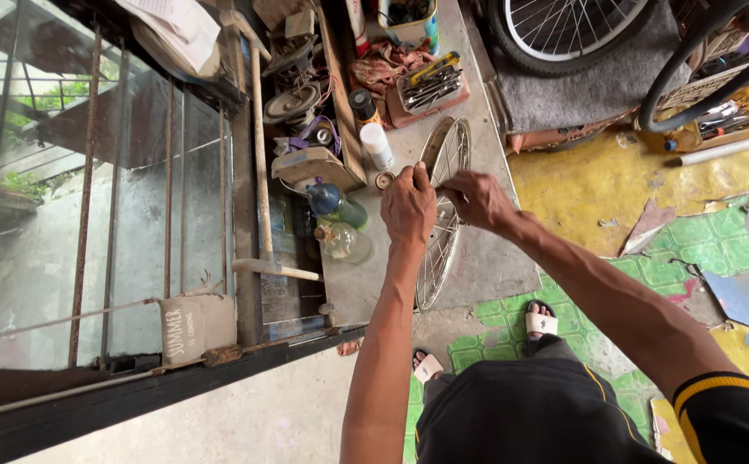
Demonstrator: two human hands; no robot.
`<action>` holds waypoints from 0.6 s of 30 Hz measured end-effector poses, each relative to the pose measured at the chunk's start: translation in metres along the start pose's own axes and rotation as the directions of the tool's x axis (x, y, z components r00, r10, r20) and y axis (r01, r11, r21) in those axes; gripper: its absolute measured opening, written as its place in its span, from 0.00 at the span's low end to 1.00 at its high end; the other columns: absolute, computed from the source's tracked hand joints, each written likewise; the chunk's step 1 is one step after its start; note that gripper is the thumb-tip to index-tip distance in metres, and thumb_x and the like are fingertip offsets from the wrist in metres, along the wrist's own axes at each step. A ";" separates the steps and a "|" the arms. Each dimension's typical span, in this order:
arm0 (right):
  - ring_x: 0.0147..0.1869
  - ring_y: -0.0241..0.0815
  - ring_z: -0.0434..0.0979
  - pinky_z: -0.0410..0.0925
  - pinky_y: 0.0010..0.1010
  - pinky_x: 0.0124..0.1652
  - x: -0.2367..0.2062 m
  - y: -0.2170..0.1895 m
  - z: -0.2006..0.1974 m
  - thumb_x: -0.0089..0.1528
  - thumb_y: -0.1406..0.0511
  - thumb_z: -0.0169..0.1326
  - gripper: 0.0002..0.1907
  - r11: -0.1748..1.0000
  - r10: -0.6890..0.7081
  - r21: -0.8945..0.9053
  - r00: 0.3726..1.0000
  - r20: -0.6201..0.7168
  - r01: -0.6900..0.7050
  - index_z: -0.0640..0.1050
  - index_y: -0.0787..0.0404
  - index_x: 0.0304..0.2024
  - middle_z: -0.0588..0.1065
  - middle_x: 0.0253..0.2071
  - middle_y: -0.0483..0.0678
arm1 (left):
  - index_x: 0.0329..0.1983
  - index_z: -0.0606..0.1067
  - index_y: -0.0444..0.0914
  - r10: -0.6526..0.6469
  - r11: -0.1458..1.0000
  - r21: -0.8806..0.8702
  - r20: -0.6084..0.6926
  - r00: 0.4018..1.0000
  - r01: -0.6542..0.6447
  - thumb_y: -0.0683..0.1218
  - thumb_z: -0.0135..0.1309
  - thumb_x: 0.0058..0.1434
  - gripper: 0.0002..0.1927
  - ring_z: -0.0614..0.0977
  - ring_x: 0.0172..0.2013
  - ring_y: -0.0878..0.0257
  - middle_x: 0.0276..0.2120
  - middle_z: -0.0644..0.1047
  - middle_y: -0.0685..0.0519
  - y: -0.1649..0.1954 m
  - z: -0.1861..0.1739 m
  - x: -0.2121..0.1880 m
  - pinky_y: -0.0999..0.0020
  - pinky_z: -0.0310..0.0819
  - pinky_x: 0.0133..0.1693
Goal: The person works on a bicycle wheel laid on a workbench, holding the rim with one hand while manipulating the hub and spokes with the other, at one point using a small hand tool on the wheel. They rotate and reposition the wheel on the bench as they continue working around it.
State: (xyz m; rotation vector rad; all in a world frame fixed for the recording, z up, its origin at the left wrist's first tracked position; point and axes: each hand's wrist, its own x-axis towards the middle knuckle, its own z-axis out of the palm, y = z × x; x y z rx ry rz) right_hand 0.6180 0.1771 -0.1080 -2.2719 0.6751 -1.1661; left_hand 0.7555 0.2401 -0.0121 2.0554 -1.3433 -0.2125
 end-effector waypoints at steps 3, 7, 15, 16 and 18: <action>0.28 0.45 0.77 0.72 0.38 0.29 -0.012 -0.006 0.000 0.62 0.74 0.55 0.09 0.997 0.080 -0.017 0.996 0.049 -0.080 0.85 0.60 0.37 0.79 0.30 0.51 | 0.33 0.79 0.37 -0.006 1.000 0.022 0.003 1.000 0.005 0.55 0.44 0.71 0.21 0.82 0.39 0.40 0.33 0.81 0.39 -0.002 0.001 0.002 0.48 0.73 0.42; 0.31 0.47 0.77 0.71 0.39 0.32 0.000 -0.001 0.004 0.62 0.73 0.57 0.05 0.997 0.076 -0.030 0.997 -0.018 -0.076 0.83 0.63 0.38 0.77 0.30 0.51 | 0.33 0.78 0.37 0.000 1.000 0.015 -0.003 1.000 0.000 0.55 0.45 0.71 0.20 0.81 0.38 0.40 0.32 0.81 0.40 -0.002 0.003 -0.003 0.48 0.73 0.42; 0.33 0.54 0.77 0.71 0.42 0.34 -0.021 -0.024 0.006 0.61 0.74 0.57 0.07 0.981 0.174 -0.072 0.981 -0.083 -0.180 0.83 0.62 0.40 0.76 0.31 0.53 | 0.32 0.78 0.36 -0.030 0.999 0.015 0.014 0.999 0.030 0.55 0.46 0.70 0.20 0.80 0.37 0.39 0.32 0.81 0.40 0.008 -0.002 -0.008 0.47 0.72 0.41; 0.34 0.55 0.78 0.71 0.43 0.34 -0.021 -0.026 0.005 0.59 0.74 0.57 0.07 0.981 0.160 -0.095 0.983 -0.091 -0.168 0.82 0.62 0.39 0.76 0.31 0.53 | 0.32 0.78 0.36 -0.027 0.999 0.023 -0.002 1.000 0.027 0.55 0.46 0.69 0.20 0.80 0.37 0.38 0.31 0.81 0.40 0.008 -0.002 -0.007 0.47 0.72 0.41; 0.35 0.55 0.78 0.72 0.42 0.35 -0.016 -0.026 0.005 0.59 0.74 0.57 0.07 0.987 0.121 -0.092 0.986 -0.116 -0.132 0.82 0.62 0.38 0.77 0.33 0.53 | 0.32 0.78 0.36 0.019 1.000 0.010 -0.036 0.999 -0.019 0.54 0.46 0.70 0.20 0.80 0.38 0.38 0.32 0.81 0.40 0.006 -0.003 -0.007 0.46 0.72 0.41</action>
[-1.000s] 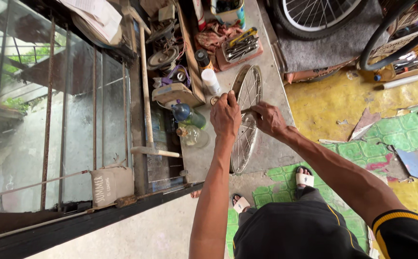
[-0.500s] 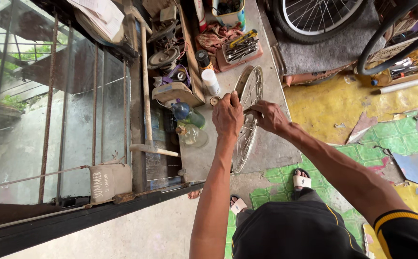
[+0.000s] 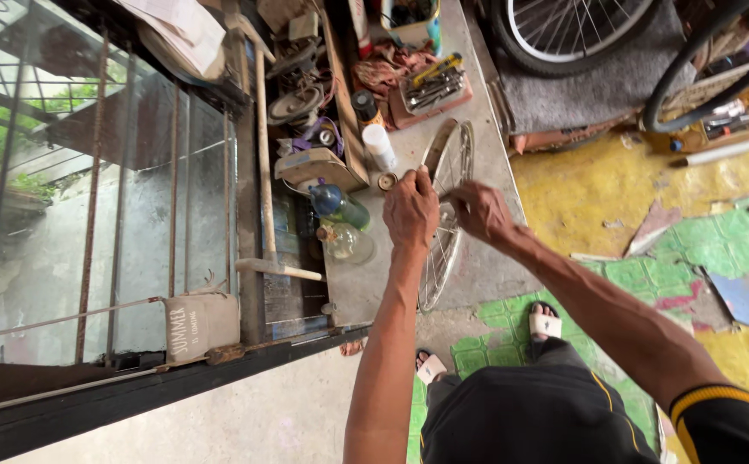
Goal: The person works on a bicycle wheel laid on a workbench, holding the rim with one hand while manipulating the hub and spokes with the other, at one point using a small hand tool on the wheel. They rotate and reposition the wheel on the bench as they continue working around it.
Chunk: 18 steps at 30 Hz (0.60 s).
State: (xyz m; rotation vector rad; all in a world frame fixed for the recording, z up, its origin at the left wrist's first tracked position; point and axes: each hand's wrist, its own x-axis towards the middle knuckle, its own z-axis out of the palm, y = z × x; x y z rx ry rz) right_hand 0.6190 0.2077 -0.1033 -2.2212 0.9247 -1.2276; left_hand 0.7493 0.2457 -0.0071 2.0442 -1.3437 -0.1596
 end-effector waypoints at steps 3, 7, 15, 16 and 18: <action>0.36 0.54 0.79 0.72 0.41 0.36 0.015 0.002 0.004 0.60 0.75 0.56 0.07 0.998 -0.034 0.058 0.998 -0.055 0.038 0.81 0.63 0.39 0.77 0.34 0.53 | 0.33 0.78 0.36 -0.001 1.000 -0.023 0.023 1.000 0.001 0.54 0.45 0.71 0.20 0.80 0.38 0.38 0.32 0.81 0.40 0.000 0.001 -0.002 0.46 0.72 0.41; 0.31 0.53 0.77 0.70 0.41 0.30 0.008 -0.003 0.004 0.61 0.75 0.57 0.07 0.997 0.053 0.064 0.999 -0.001 -0.053 0.83 0.63 0.40 0.76 0.30 0.53 | 0.33 0.78 0.36 -0.044 0.999 0.010 0.046 0.998 0.043 0.55 0.45 0.71 0.21 0.80 0.38 0.38 0.32 0.81 0.40 -0.001 -0.002 -0.004 0.45 0.71 0.40; 0.33 0.55 0.76 0.70 0.42 0.32 0.010 -0.006 0.002 0.60 0.75 0.57 0.08 1.000 0.005 0.026 0.999 -0.053 -0.004 0.82 0.62 0.40 0.75 0.31 0.53 | 0.33 0.78 0.37 -0.079 0.997 0.022 0.058 0.995 0.078 0.56 0.44 0.71 0.22 0.81 0.39 0.39 0.33 0.81 0.40 -0.002 0.001 -0.004 0.46 0.72 0.41; 0.34 0.54 0.76 0.70 0.42 0.33 0.014 -0.005 0.005 0.60 0.75 0.57 0.08 0.998 0.020 0.054 0.997 -0.078 -0.015 0.81 0.63 0.41 0.75 0.32 0.53 | 0.34 0.78 0.37 -0.053 0.998 0.022 0.055 0.997 0.051 0.56 0.44 0.71 0.21 0.81 0.39 0.39 0.33 0.81 0.41 -0.002 0.002 -0.004 0.46 0.71 0.42; 0.35 0.54 0.77 0.70 0.42 0.34 0.015 -0.004 0.007 0.61 0.75 0.56 0.07 0.998 0.023 0.068 0.996 -0.085 -0.017 0.80 0.63 0.40 0.75 0.32 0.53 | 0.33 0.78 0.36 -0.049 0.999 0.011 0.050 0.998 0.049 0.56 0.44 0.71 0.22 0.81 0.39 0.39 0.33 0.81 0.41 -0.002 0.002 -0.004 0.46 0.71 0.41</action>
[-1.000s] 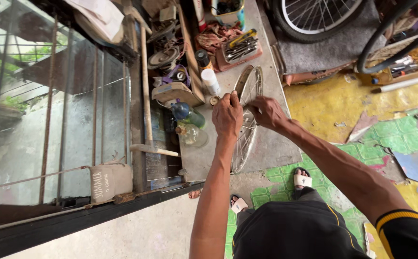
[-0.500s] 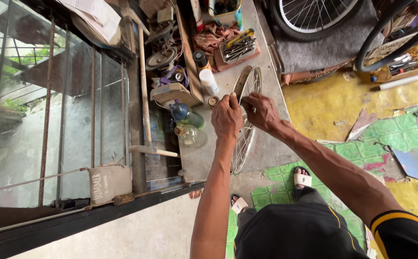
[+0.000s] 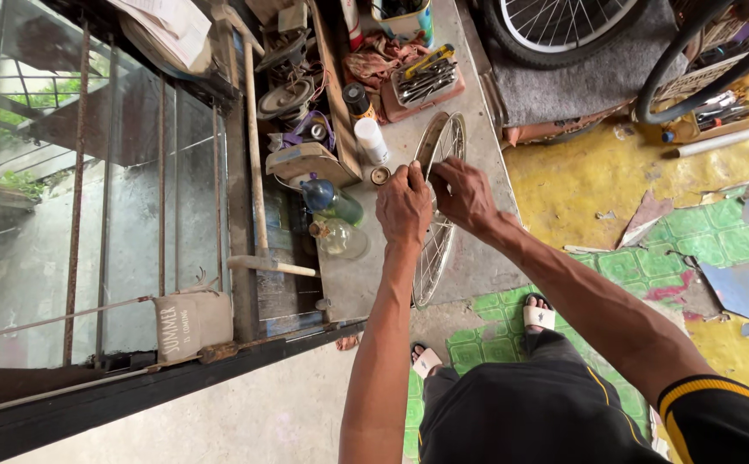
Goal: The person works on a bicycle wheel laid on a workbench, holding the rim with one hand while manipulating the hub and spokes with the other, at one point using a small hand tool on the wheel. They rotate and reposition the wheel on the bench as they continue working around it.
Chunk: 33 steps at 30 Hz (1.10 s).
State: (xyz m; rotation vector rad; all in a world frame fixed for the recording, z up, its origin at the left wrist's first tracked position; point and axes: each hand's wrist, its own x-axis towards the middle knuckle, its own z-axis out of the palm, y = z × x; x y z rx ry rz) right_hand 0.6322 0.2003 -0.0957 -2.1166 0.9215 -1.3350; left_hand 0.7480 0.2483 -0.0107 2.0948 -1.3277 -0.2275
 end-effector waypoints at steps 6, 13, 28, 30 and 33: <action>0.32 0.55 0.77 0.70 0.43 0.31 -0.025 0.003 -0.008 0.59 0.75 0.57 0.08 0.996 0.043 -0.085 0.995 0.086 -0.036 0.82 0.61 0.38 0.76 0.31 0.53 | 0.33 0.79 0.37 -0.044 0.999 0.007 -0.002 0.999 0.044 0.56 0.44 0.70 0.22 0.81 0.38 0.39 0.32 0.81 0.40 0.003 -0.003 -0.002 0.47 0.72 0.41; 0.31 0.45 0.76 0.70 0.34 0.28 -0.015 0.029 0.013 0.66 0.74 0.54 0.06 0.998 -0.045 -0.040 0.999 0.028 0.046 0.81 0.62 0.41 0.78 0.33 0.50 | 0.32 0.77 0.35 0.022 0.999 -0.030 0.017 1.000 -0.021 0.54 0.44 0.72 0.21 0.80 0.38 0.38 0.33 0.81 0.40 0.004 -0.002 -0.001 0.46 0.71 0.41; 0.30 0.51 0.78 0.70 0.39 0.31 0.009 0.024 -0.023 0.64 0.69 0.57 0.04 0.983 -0.072 0.183 0.949 0.306 0.015 0.81 0.63 0.41 0.77 0.32 0.52 | 0.30 0.75 0.35 0.077 0.997 -0.025 0.003 0.997 -0.077 0.55 0.46 0.71 0.22 0.79 0.37 0.39 0.29 0.79 0.39 -0.005 -0.009 -0.002 0.47 0.70 0.41; 0.32 0.52 0.79 0.71 0.40 0.32 0.001 0.014 -0.026 0.62 0.70 0.57 0.05 0.988 -0.091 0.150 0.951 0.295 0.049 0.81 0.62 0.40 0.78 0.33 0.51 | 0.30 0.75 0.35 0.049 0.998 -0.032 0.037 0.998 -0.048 0.55 0.45 0.72 0.22 0.80 0.37 0.39 0.30 0.79 0.39 -0.006 -0.011 -0.003 0.47 0.70 0.41; 0.32 0.54 0.78 0.71 0.41 0.33 0.002 0.008 -0.026 0.60 0.72 0.57 0.06 0.994 -0.102 0.060 0.955 0.277 0.089 0.82 0.61 0.39 0.78 0.32 0.51 | 0.30 0.75 0.36 0.061 0.998 -0.017 0.000 0.998 -0.061 0.55 0.46 0.71 0.21 0.79 0.37 0.38 0.31 0.79 0.39 -0.007 -0.010 0.000 0.46 0.70 0.41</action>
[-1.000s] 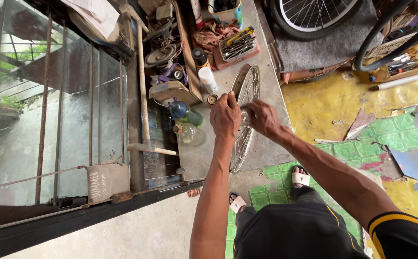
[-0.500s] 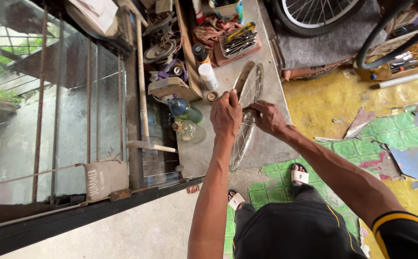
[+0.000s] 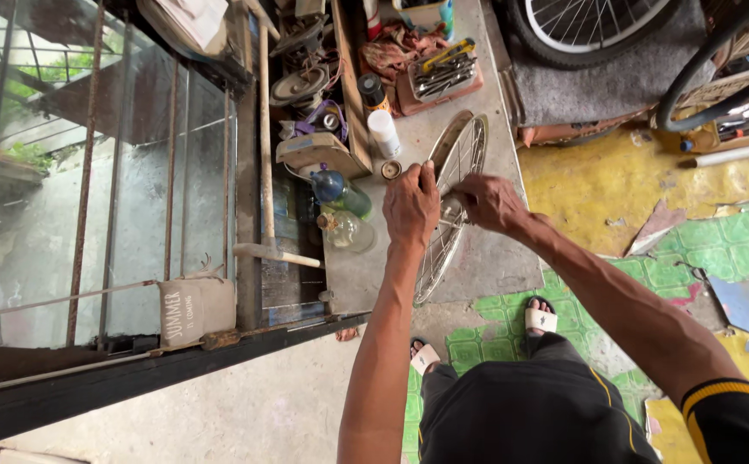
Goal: The person works on a bicycle wheel laid on a workbench, holding the rim with one hand while manipulating the hub and spokes with the other, at one point using a small hand tool on the wheel. They rotate and reposition the wheel on the bench as they continue working around it.
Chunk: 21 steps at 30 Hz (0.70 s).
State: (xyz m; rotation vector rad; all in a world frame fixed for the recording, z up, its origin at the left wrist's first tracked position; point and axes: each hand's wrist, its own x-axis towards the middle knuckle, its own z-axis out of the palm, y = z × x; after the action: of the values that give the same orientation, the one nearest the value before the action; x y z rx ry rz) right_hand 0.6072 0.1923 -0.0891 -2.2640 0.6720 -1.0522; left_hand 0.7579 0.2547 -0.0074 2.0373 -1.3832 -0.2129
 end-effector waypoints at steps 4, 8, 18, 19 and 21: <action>0.32 0.52 0.77 0.70 0.39 0.33 0.015 0.011 0.000 0.63 0.71 0.58 0.03 0.999 -0.029 0.026 0.996 -0.081 0.032 0.81 0.63 0.39 0.76 0.32 0.52 | 0.30 0.75 0.36 -0.010 1.000 -0.010 0.029 1.000 0.010 0.56 0.45 0.72 0.21 0.79 0.37 0.38 0.30 0.79 0.39 0.002 0.004 0.001 0.45 0.70 0.41; 0.23 0.44 0.74 0.67 0.36 0.23 -0.001 0.025 0.009 0.64 0.71 0.58 0.05 0.999 -0.029 -0.045 0.999 -0.020 0.028 0.84 0.61 0.39 0.78 0.29 0.49 | 0.30 0.75 0.37 -0.030 1.000 0.007 0.017 0.999 0.030 0.56 0.45 0.72 0.22 0.79 0.37 0.37 0.30 0.80 0.40 0.005 0.003 0.005 0.45 0.70 0.40; 0.30 0.41 0.76 0.70 0.33 0.27 -0.011 0.025 0.025 0.66 0.74 0.54 0.07 0.996 -0.017 -0.090 0.987 -0.162 0.003 0.82 0.62 0.41 0.78 0.31 0.49 | 0.31 0.75 0.36 -0.041 0.999 -0.025 0.049 0.998 0.042 0.55 0.44 0.72 0.21 0.81 0.36 0.39 0.30 0.80 0.41 0.008 0.006 0.003 0.46 0.72 0.40; 0.29 0.41 0.76 0.69 0.33 0.26 -0.008 0.022 0.024 0.66 0.74 0.54 0.07 0.996 0.010 -0.090 0.988 -0.156 -0.024 0.82 0.63 0.41 0.78 0.31 0.49 | 0.31 0.75 0.37 -0.039 0.999 -0.030 0.058 0.998 0.041 0.55 0.44 0.72 0.21 0.81 0.36 0.39 0.30 0.79 0.41 0.008 0.007 0.003 0.46 0.72 0.40; 0.28 0.40 0.76 0.69 0.33 0.24 -0.009 0.015 0.022 0.65 0.75 0.54 0.07 0.996 0.049 -0.073 0.989 -0.140 -0.060 0.83 0.65 0.41 0.78 0.31 0.50 | 0.31 0.75 0.37 0.027 1.000 -0.005 -0.025 0.999 -0.027 0.55 0.45 0.71 0.20 0.80 0.36 0.40 0.30 0.80 0.42 0.007 0.008 0.002 0.46 0.72 0.40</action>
State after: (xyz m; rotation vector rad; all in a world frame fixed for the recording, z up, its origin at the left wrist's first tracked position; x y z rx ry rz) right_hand 0.6171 0.1927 -0.1159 -2.2385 0.8404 -1.1832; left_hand 0.7500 0.2476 -0.0093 2.0091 -1.3927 -0.1793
